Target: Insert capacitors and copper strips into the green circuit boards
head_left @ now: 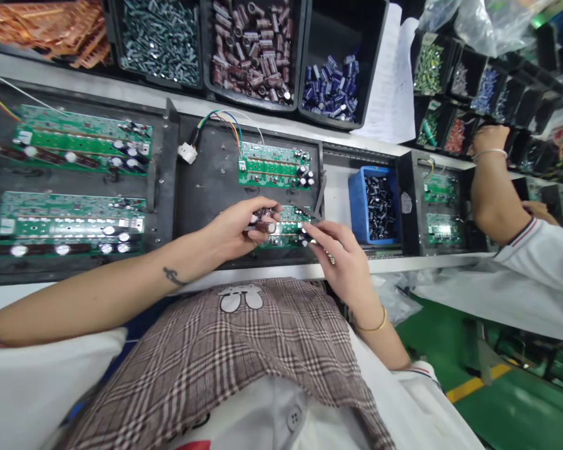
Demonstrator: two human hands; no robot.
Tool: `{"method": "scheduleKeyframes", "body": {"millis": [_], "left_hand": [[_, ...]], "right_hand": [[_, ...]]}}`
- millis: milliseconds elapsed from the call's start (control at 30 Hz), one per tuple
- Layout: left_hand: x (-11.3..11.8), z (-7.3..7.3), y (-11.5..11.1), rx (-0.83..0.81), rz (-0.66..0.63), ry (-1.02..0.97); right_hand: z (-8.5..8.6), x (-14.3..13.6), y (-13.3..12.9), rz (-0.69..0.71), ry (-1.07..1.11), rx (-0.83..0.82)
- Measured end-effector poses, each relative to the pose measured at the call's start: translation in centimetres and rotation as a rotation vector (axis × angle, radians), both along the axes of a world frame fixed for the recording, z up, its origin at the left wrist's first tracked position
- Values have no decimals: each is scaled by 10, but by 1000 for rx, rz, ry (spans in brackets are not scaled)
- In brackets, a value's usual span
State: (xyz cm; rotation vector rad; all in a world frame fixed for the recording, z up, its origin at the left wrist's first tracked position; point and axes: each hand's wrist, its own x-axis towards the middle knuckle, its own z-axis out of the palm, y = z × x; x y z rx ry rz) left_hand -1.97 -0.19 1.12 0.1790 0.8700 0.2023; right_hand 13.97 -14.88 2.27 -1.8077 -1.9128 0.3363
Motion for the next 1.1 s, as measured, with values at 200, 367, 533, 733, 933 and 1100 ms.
{"method": "scheduleKeyframes", "body": {"millis": [200,367,533,733,933,1100], "left_hand": [[-15,4,1,29,-3,-22],[-39,-7,15,169,-83,9],[-51,-14,23,222,-107,-69],[-50,-19,27,179,-75,-5],[-50,-18,31,82,-18,-103],[-49,-19,32,84,2,-61]], "right_hand": [[35,-25,66,377,37,6],[-5,8,124,94,-215,-12],[-40,20,144,136,-367,-47],[-42,17,143,164,-359,-69],[-37,15,144,173,-361,-97],[-39,15,145,179,-333,-82]]}}
